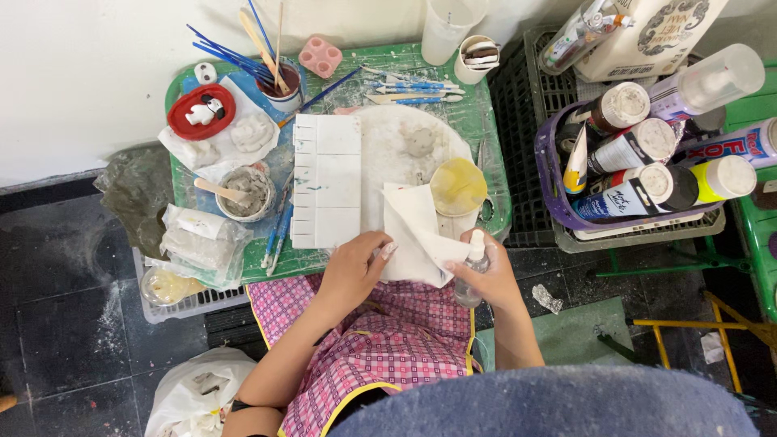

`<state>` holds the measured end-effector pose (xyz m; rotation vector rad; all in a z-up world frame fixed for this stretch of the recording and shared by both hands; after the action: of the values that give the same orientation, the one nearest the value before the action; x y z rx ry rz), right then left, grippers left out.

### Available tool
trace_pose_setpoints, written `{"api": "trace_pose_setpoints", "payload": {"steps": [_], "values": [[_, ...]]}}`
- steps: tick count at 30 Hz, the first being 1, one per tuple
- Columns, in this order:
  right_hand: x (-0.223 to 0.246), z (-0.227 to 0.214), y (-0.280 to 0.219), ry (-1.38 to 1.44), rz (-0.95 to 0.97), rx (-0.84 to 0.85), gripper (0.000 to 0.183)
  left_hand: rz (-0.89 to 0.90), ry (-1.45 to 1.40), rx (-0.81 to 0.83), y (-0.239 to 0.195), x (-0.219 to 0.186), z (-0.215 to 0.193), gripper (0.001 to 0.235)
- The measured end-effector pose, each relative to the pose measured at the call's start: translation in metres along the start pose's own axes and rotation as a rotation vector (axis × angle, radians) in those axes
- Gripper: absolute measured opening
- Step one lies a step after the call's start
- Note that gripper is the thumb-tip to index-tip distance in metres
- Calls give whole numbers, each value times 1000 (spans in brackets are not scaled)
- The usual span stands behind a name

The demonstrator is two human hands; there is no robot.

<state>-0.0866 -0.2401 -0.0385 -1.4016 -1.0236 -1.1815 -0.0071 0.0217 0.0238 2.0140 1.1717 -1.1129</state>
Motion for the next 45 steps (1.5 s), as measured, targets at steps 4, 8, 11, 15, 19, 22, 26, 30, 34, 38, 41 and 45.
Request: {"api": "trace_pose_setpoints", "payload": {"steps": [4,8,11,15,19,22,26,30,34,38,41,45], "values": [[7,-5,4,-7,-15,-103,34,56,409,-15,-5,5,9,20],[11,-6,4,31,-40,-162,30,160,617,-35,0,-18,21,26],[9,-5,4,87,-31,-129,29,474,559,-80,12,-36,28,25],[9,-6,2,138,-20,-150,33,625,518,-74,21,-37,41,27],[10,-10,3,144,-32,-161,33,723,570,-65,22,-30,50,19],[7,-13,2,164,-1,-223,35,792,639,-89,21,-31,47,22],[0,-19,2,176,20,-288,35,857,631,-192,13,-35,22,24],[-5,-28,3,152,28,-326,34,786,375,-379,-10,-13,-24,32],[-2,-30,9,147,27,-334,34,475,283,-731,-60,27,-83,7],[4,-29,17,129,7,-346,34,107,318,-967,-92,60,-130,11],[8,-28,24,188,-22,-332,34,-14,395,-942,-82,77,-146,10],[11,-29,23,137,-70,-348,34,56,620,-829,-46,80,-147,8]]}}
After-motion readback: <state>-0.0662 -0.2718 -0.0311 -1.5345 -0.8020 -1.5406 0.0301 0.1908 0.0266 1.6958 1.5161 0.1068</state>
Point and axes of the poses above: each hand's wrist, its own y-axis towards the middle knuckle, its own z-axis out of the palm, x = y × z, the point moved 3 cm from there along y, towards the middle knuckle
